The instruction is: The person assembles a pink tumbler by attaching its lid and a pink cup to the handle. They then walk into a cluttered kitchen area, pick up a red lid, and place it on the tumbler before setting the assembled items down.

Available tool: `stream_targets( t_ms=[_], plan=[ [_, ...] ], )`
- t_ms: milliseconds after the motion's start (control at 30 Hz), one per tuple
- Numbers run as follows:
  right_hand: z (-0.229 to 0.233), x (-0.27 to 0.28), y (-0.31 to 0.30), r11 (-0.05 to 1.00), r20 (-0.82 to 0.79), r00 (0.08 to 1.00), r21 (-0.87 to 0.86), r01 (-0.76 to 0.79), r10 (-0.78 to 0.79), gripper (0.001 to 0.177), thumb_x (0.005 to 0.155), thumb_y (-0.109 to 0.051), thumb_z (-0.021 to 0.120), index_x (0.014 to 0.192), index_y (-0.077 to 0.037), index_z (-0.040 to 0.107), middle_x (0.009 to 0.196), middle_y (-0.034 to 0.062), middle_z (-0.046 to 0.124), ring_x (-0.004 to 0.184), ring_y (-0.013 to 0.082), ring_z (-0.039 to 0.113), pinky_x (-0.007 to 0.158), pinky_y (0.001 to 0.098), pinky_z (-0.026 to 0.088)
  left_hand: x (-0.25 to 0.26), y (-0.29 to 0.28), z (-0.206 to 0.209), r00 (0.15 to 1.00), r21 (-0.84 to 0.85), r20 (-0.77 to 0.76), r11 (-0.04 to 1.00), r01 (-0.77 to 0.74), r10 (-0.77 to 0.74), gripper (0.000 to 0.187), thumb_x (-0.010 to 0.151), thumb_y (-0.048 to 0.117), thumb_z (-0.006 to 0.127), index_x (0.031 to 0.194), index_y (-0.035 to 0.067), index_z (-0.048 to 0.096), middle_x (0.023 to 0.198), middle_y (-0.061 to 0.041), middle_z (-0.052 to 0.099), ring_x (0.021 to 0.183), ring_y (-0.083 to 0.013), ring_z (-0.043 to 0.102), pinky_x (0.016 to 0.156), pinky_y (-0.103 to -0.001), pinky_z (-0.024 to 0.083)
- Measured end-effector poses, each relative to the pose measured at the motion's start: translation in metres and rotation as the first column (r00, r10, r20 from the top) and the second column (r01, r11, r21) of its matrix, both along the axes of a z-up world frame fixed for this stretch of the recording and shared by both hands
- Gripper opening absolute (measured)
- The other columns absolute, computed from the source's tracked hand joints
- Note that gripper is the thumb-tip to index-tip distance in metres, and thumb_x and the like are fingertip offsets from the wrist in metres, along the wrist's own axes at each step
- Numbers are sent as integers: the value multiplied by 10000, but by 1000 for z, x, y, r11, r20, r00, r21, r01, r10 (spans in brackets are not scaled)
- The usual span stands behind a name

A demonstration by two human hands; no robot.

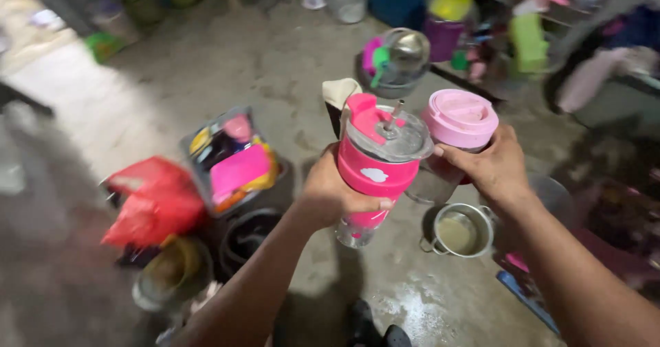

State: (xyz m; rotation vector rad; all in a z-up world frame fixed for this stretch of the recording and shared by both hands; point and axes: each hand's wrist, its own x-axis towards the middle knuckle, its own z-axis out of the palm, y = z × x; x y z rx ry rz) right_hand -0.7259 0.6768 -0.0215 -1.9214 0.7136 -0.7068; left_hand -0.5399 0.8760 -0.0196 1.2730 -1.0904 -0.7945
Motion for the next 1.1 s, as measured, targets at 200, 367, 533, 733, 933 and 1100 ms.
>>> stream_targets(
  t_ms=[200, 367, 533, 733, 933, 1100],
  plan=[
    [-1, 27, 49, 991, 47, 991, 29, -131, 129, 507, 732, -285, 876, 1121, 2, 725, 929, 84, 762, 735, 142, 701, 586, 329, 572, -16, 81, 2, 938, 125, 175, 938, -324, 301, 634, 563, 208, 933, 1139, 70, 708, 1072, -28, 772, 972, -120, 728, 891, -321, 596],
    [-26, 10, 67, 952, 12, 998, -301, -59, 65, 717, 678, -391, 913, 1224, 12, 681, 1169, 165, 707, 1057, 256, 694, 914, 397, 557, -29, 111, -6, 970, 30, -157, 983, -183, 185, 656, 601, 166, 927, 1196, 55, 674, 1095, -32, 747, 1001, -138, 714, 914, -348, 600],
    [-26, -26, 72, 953, -124, 980, -279, 115, -155, 816, 611, -460, 927, 1243, -9, 676, 1216, 196, 612, 1154, 313, 597, 978, 427, 505, -34, 95, -15, 999, -41, -16, 998, -52, 52, 627, 677, 168, 924, 1238, 19, 687, 1155, -71, 771, 1064, -159, 730, 993, -349, 595],
    [-26, -91, 90, 895, -122, 917, -299, 330, -379, 824, 606, -450, 936, 1258, -15, 683, 1233, 188, 619, 1206, 321, 571, 1031, 431, 461, -54, 52, -23, 997, -28, -5, 997, 74, -74, 680, 617, 176, 931, 1222, 31, 653, 1152, -73, 761, 1048, -153, 733, 973, -349, 594],
    [-45, -170, 123, 836, -51, 856, -256, 486, -514, 664, 650, -372, 928, 1162, -4, 720, 1069, 148, 724, 975, 235, 682, 852, 349, 560, -100, 15, -54, 966, -21, 42, 966, 257, -256, 684, 582, 210, 958, 1189, 30, 700, 1145, -79, 780, 1034, -167, 752, 977, -348, 602],
    [-51, -218, 158, 816, -77, 812, -69, 574, -578, 457, 721, -307, 872, 1055, -14, 769, 874, 95, 793, 735, 170, 721, 683, 325, 562, -160, -4, -88, 934, -35, -19, 934, 356, -357, 714, 571, 249, 971, 1201, 32, 717, 1151, -94, 784, 1043, -182, 751, 999, -349, 596]
  ],
)
